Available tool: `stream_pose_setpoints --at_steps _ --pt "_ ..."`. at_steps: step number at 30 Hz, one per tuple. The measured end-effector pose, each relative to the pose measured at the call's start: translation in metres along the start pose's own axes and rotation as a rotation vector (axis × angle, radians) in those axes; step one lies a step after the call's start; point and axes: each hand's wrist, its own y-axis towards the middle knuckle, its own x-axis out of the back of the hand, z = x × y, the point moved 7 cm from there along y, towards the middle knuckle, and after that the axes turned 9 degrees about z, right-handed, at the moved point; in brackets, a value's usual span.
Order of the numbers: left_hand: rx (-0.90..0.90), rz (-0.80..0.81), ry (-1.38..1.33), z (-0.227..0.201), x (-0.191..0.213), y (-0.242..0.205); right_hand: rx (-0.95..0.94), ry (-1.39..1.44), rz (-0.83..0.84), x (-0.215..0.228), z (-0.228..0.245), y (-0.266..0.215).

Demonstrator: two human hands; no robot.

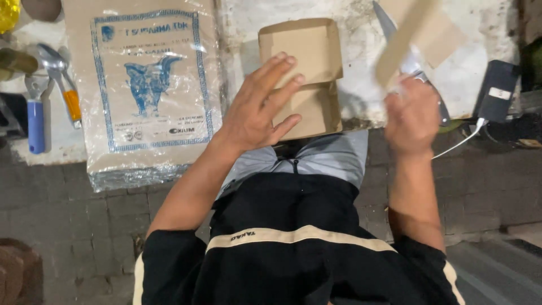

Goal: The person folds white paper sheets and places them into small cardboard boxes, then closes the boxes. They repeat this process multiple times, stacking completed boxes on the table.

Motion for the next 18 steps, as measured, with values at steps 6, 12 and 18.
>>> stream_pose_setpoints --at_steps 6,12,18 --pt "0.01 0.24 0.255 0.011 -0.032 -0.029 0.423 0.12 0.113 -0.027 0.058 -0.007" --pt "-0.224 -0.035 0.505 -0.005 -0.022 -0.037 0.593 0.071 0.252 -0.046 0.046 -0.022" --pt "-0.255 0.02 0.349 -0.016 -0.027 -0.047 0.236 0.143 0.255 -0.048 0.02 -0.03"
